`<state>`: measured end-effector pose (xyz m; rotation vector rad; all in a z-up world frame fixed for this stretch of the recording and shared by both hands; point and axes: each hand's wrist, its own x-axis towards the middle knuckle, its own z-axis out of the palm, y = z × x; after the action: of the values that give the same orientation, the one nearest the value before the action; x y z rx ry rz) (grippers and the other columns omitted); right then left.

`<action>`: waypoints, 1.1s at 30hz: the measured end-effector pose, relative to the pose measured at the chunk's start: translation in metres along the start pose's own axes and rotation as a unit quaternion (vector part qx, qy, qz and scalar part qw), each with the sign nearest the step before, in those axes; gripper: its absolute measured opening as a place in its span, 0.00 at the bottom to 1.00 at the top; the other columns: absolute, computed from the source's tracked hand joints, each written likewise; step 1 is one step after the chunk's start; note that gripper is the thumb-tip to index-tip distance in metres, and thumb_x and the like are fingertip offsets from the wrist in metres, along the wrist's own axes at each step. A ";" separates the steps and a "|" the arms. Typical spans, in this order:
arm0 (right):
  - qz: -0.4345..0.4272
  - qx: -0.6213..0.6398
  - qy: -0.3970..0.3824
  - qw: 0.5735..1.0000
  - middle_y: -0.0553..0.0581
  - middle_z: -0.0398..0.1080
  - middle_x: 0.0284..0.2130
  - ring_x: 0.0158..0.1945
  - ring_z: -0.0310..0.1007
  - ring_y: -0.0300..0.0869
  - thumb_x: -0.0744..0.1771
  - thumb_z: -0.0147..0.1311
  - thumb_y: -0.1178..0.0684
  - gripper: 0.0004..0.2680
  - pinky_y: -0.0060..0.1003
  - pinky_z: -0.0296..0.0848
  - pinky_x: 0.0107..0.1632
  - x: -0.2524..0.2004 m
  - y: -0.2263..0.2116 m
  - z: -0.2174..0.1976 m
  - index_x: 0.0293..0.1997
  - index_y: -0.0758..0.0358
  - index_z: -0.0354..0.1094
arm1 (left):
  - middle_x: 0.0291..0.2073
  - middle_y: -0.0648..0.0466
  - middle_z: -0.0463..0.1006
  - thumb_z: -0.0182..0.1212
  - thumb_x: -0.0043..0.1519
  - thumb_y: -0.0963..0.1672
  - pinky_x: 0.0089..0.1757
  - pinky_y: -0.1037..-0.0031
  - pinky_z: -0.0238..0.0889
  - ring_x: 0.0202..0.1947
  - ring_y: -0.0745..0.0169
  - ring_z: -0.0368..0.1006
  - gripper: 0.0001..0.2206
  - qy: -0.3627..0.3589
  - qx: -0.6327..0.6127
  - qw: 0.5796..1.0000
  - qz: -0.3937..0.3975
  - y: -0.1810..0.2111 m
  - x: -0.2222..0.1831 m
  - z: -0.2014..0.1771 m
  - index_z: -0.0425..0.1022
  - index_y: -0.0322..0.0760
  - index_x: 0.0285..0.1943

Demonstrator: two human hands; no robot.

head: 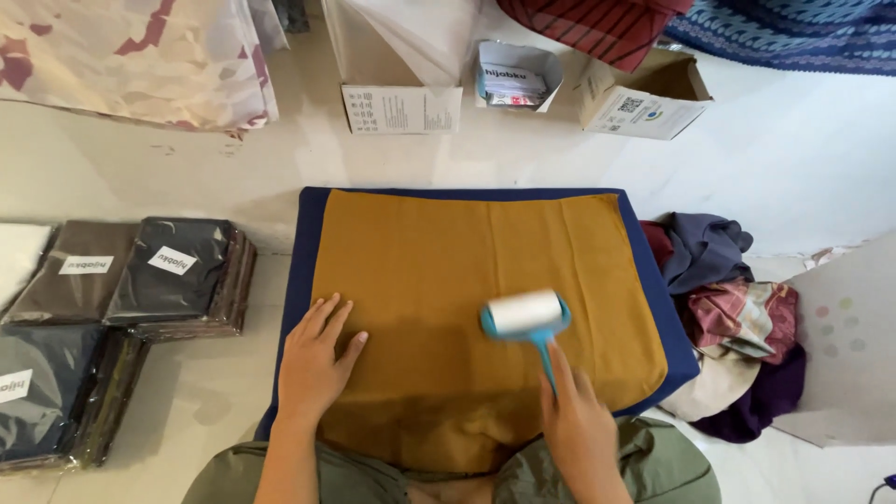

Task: Cleaning fabric items with a lint roller, folding them neatly, and placing them into plastic packaging.

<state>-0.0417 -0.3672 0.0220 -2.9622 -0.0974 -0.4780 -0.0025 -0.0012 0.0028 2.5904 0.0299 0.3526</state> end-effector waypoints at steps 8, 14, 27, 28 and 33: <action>-0.011 0.078 0.053 0.996 0.64 0.70 0.37 0.31 0.76 0.66 0.71 0.46 0.47 0.18 0.60 0.74 0.31 0.208 -0.047 0.091 0.71 0.49 0.55 | 0.72 0.54 0.64 0.52 0.67 0.55 0.67 0.58 0.49 0.75 0.54 0.53 0.25 -0.021 -0.007 0.999 -0.031 0.014 -0.001 -0.013 0.68 0.47 0.72; -0.028 0.096 0.016 0.995 0.64 0.69 0.35 0.33 0.74 0.66 0.70 0.47 0.48 0.19 0.60 0.71 0.30 0.160 -0.025 0.064 0.72 0.49 0.55 | 0.71 0.53 0.66 0.54 0.66 0.54 0.66 0.57 0.50 0.74 0.52 0.55 0.25 -0.009 -0.018 1.000 -0.020 0.005 0.001 -0.007 0.70 0.46 0.71; 0.102 0.055 -0.095 0.989 0.56 0.72 0.43 0.36 0.74 0.60 0.68 0.48 0.47 0.24 0.56 0.68 0.29 -0.026 0.040 -0.047 0.76 0.39 0.50 | 0.73 0.55 0.63 0.51 0.65 0.55 0.65 0.55 0.49 0.75 0.55 0.52 0.27 -0.010 -0.008 1.000 -0.012 -0.001 0.001 -0.001 0.67 0.46 0.72; 0.101 0.056 -0.091 0.989 0.56 0.72 0.43 0.36 0.74 0.60 0.68 0.48 0.47 0.24 0.56 0.68 0.29 -0.002 0.043 -0.033 0.76 0.39 0.50 | 0.73 0.55 0.63 0.51 0.65 0.55 0.65 0.55 0.49 0.75 0.55 0.52 0.27 -0.006 -0.008 1.000 -0.010 -0.002 0.002 0.001 0.67 0.46 0.72; 0.031 0.110 0.034 0.993 0.65 0.73 0.43 0.37 0.72 0.67 0.69 0.50 0.49 0.19 0.63 0.65 0.29 0.136 0.036 0.033 0.70 0.49 0.58 | 0.71 0.50 0.66 0.55 0.65 0.54 0.67 0.58 0.49 0.73 0.50 0.56 0.27 0.014 -0.019 1.000 0.022 -0.010 0.004 0.006 0.69 0.41 0.70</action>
<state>0.1003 -0.3919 0.0296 -2.7225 -0.0484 -0.5221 0.0036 0.0049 -0.0066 2.5528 -0.0230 0.4003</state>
